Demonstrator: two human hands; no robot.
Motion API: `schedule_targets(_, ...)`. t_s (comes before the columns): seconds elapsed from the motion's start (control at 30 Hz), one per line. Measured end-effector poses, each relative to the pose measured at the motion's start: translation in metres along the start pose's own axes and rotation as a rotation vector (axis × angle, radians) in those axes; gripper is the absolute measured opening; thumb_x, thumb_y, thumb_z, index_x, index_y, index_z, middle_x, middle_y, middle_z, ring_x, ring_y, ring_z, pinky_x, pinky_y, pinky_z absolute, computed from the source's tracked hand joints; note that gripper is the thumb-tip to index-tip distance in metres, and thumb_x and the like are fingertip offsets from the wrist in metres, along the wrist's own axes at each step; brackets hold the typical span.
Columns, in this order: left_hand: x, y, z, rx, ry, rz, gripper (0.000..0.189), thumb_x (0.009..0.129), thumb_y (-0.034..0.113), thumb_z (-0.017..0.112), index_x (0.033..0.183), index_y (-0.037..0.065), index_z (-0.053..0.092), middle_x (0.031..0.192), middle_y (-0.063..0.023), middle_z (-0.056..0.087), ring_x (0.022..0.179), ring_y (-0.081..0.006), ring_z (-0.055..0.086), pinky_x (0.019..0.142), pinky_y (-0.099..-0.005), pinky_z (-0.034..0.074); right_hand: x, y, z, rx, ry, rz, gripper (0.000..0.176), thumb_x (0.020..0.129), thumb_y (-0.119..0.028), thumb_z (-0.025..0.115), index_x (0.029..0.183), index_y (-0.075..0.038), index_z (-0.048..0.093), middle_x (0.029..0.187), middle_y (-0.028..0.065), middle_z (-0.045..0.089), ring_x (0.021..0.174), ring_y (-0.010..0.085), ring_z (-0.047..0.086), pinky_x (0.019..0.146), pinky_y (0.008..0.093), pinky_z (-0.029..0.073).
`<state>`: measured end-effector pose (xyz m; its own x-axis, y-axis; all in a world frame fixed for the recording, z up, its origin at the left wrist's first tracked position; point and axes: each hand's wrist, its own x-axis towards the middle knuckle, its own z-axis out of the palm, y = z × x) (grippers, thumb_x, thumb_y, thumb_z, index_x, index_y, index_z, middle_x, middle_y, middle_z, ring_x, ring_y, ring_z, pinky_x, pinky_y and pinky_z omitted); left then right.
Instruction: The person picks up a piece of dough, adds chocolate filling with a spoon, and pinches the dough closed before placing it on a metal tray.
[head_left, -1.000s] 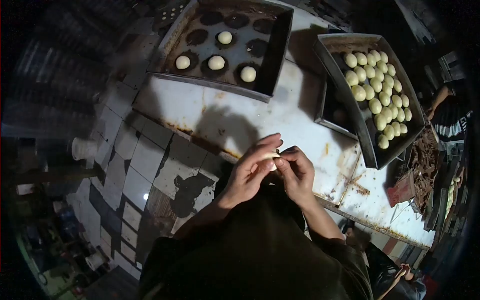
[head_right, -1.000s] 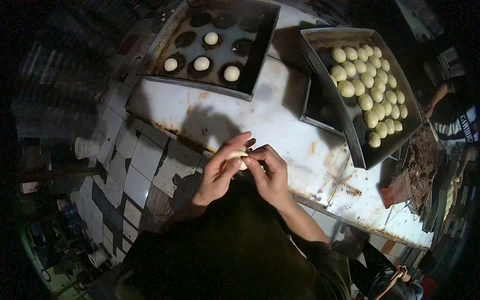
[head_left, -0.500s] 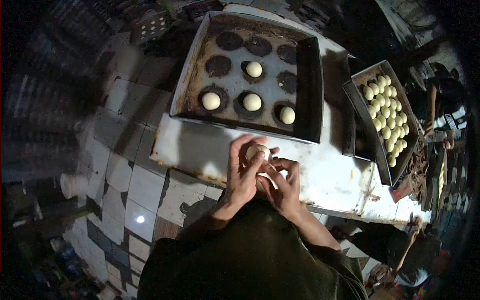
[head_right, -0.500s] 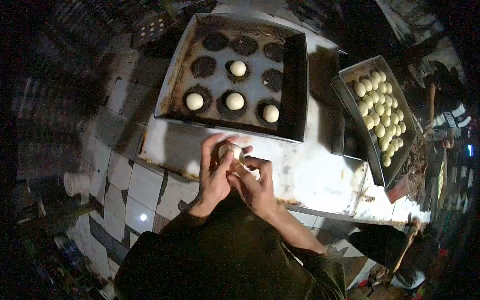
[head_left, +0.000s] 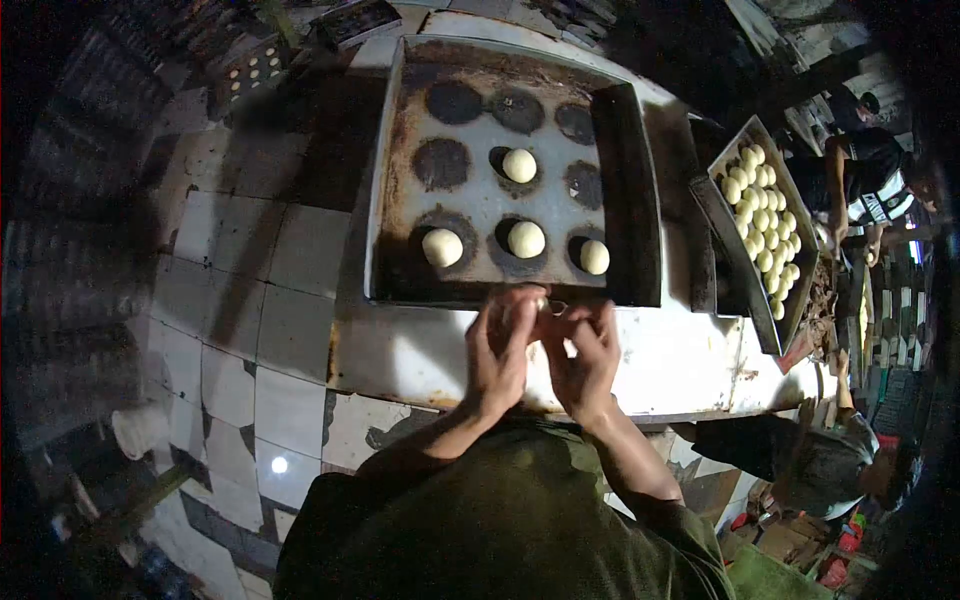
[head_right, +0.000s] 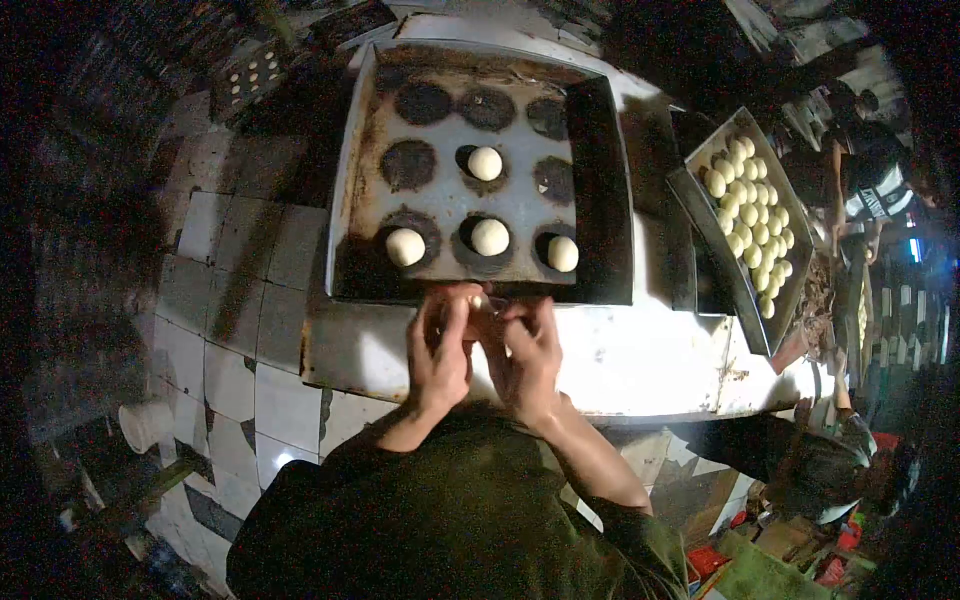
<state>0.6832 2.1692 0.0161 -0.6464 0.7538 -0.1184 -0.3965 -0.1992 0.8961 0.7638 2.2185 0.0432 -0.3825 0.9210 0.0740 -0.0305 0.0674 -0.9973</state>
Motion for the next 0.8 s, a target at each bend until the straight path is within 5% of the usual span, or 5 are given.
schedule_targets(0.07, -0.007, 0.013, 0.006, 0.023, 0.074, 0.027, 0.020, 0.091, 0.016, 0.053, 0.107, 0.004, 0.052, 0.094, -0.0017, 0.058, 0.080, -0.0097, 0.053, 0.065, -0.0224, 0.045, 0.023, -0.014, 0.016, -0.647, -0.020, -0.581, 0.015, 0.071, 0.012, 0.061, 0.080, 0.001, 0.057, 0.081, 0.0107, 0.054, 0.074, 0.0204, 0.050, 0.055, 0.0267, 0.039)
schedule_targets(0.27, 0.040, 0.062, -0.016, -0.675, 0.076, -0.200, 0.053, 0.093, 0.052, 0.031, 0.114, 0.009, 0.052, 0.102, -0.0029, 0.057, 0.087, -0.0104, 0.054, 0.068, -0.0231, 0.045, 0.049, -0.027, 0.060, -0.679, -0.240, -0.829, 0.027, 0.074, -0.009, 0.069, 0.096, 0.000, 0.057, 0.100, 0.0148, 0.057, 0.084, 0.0326, 0.055, 0.078, 0.0407, 0.042)
schedule_targets(0.5, 0.009, 0.061, -0.064, -0.565, -0.166, -0.279, 0.072, 0.089, 0.056, 0.033, 0.144, 0.019, 0.004, 0.147, -0.0177, 0.010, 0.129, -0.0389, 0.028, 0.102, -0.0520, 0.029, 0.163, 0.013, 0.113, -0.544, -0.171, -0.511, 0.036, 0.079, -0.004, 0.062, 0.111, 0.000, 0.047, 0.102, 0.0191, 0.051, 0.096, 0.0300, 0.051, 0.080, 0.0380, 0.043)
schedule_targets(0.6, -0.028, 0.050, -0.081, -0.559, -0.197, -0.337, 0.071, 0.091, 0.038, 0.047, 0.143, 0.017, 0.003, 0.145, -0.0164, 0.016, 0.124, -0.0317, 0.038, 0.098, -0.0445, 0.038, 0.212, 0.136, 0.107, -1.096, -0.440, -0.689, 0.040, 0.079, -0.027, 0.064, 0.105, -0.001, 0.052, 0.105, 0.0189, 0.053, 0.093, 0.0354, 0.052, 0.083, 0.0419, 0.042)
schedule_targets(0.8, -0.069, 0.035, -0.119, -0.494, -0.081, -0.281, 0.060, 0.090, 0.025, 0.052, 0.140, 0.014, 0.019, 0.134, -0.0174, 0.035, 0.117, -0.0292, 0.046, 0.093, -0.0394, 0.044, 0.203, 0.115, 0.120, -0.601, -0.141, -0.370, 0.019, 0.077, -0.011, 0.066, 0.092, 0.000, 0.061, 0.081, 0.0181, 0.061, 0.069, 0.0345, 0.059, 0.063, 0.0370, 0.047)
